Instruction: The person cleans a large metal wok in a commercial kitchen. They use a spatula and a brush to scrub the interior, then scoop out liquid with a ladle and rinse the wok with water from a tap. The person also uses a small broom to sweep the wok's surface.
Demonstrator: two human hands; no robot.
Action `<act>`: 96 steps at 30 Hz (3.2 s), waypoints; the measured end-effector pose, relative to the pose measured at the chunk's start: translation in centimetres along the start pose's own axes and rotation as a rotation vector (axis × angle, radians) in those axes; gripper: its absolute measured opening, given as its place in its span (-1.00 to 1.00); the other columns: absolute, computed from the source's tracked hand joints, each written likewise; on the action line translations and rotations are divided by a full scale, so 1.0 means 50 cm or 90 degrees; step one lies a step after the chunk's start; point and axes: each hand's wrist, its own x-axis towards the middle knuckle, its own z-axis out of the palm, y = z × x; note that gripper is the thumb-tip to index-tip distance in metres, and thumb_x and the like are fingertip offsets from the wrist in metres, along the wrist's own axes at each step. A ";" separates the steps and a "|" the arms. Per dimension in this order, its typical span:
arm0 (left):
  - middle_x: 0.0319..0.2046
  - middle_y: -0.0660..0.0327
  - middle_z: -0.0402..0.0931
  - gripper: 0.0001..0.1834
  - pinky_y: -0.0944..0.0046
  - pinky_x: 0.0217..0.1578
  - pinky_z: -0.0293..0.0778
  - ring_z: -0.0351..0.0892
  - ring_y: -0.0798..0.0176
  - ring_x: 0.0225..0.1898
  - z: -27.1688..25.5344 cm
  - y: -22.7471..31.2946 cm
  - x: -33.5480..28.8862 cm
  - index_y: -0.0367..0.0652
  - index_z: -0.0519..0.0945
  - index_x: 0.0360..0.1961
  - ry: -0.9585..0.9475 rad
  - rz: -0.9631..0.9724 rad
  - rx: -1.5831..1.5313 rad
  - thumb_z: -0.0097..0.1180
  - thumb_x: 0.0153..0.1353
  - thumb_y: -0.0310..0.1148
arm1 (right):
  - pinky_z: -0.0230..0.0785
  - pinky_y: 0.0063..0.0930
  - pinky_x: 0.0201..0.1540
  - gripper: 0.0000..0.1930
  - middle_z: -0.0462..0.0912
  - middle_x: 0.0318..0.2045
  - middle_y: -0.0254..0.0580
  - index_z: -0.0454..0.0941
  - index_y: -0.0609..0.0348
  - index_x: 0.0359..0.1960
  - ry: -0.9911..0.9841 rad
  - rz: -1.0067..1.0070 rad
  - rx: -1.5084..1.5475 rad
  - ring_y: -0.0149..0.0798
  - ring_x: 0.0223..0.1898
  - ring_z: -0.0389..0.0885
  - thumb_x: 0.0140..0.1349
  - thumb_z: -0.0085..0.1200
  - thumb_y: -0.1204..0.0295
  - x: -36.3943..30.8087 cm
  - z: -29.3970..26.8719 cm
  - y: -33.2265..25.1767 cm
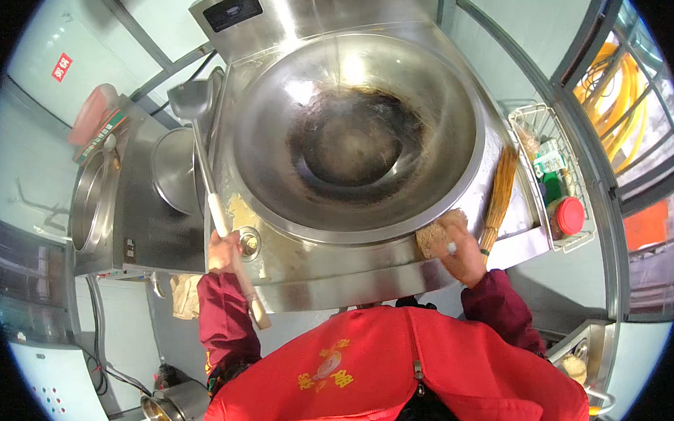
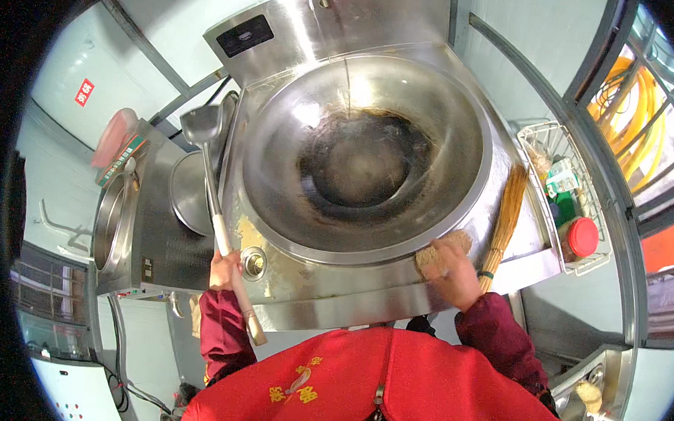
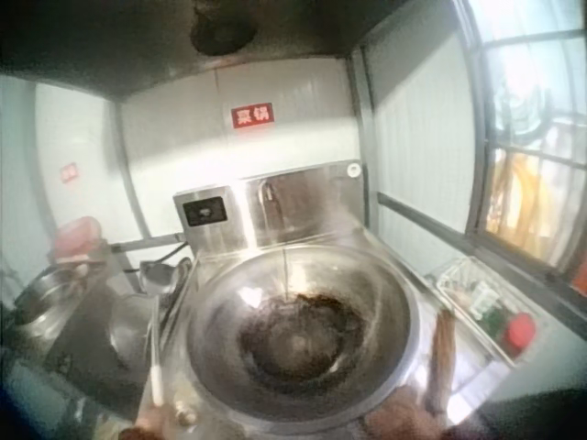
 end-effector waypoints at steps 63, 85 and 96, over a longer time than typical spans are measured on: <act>-0.66 0.18 0.31 -0.87 0.13 -0.54 0.42 0.37 0.19 -0.62 0.858 0.493 0.401 -0.22 0.34 -0.47 -0.470 0.013 -0.422 -0.02 0.14 -0.43 | 0.34 -0.13 -0.34 -0.56 0.52 -0.44 0.20 0.28 0.20 -0.04 0.064 0.118 0.051 0.21 -0.34 0.50 0.00 0.06 0.43 0.444 -0.058 -0.015; -0.61 0.22 0.30 -0.88 0.11 -0.51 0.44 0.35 0.22 -0.59 0.845 0.559 0.583 -0.22 0.32 -0.41 -0.363 0.002 -0.379 -0.02 0.17 -0.44 | 0.36 -0.14 -0.37 -0.60 0.53 -0.46 0.16 0.32 0.21 -0.10 0.096 0.063 0.103 0.18 -0.39 0.51 0.00 0.09 0.40 0.623 0.010 -0.002; -0.61 0.19 0.30 -0.77 0.15 -0.64 0.42 0.34 0.22 -0.66 0.696 0.394 0.406 -0.14 0.22 -0.26 -0.351 0.004 -0.418 0.00 0.11 -0.49 | 0.40 -0.26 -0.23 -0.36 0.54 -0.31 0.09 0.19 0.16 0.11 -0.213 0.053 0.143 0.02 -0.29 0.56 0.03 0.17 0.21 0.415 -0.010 0.004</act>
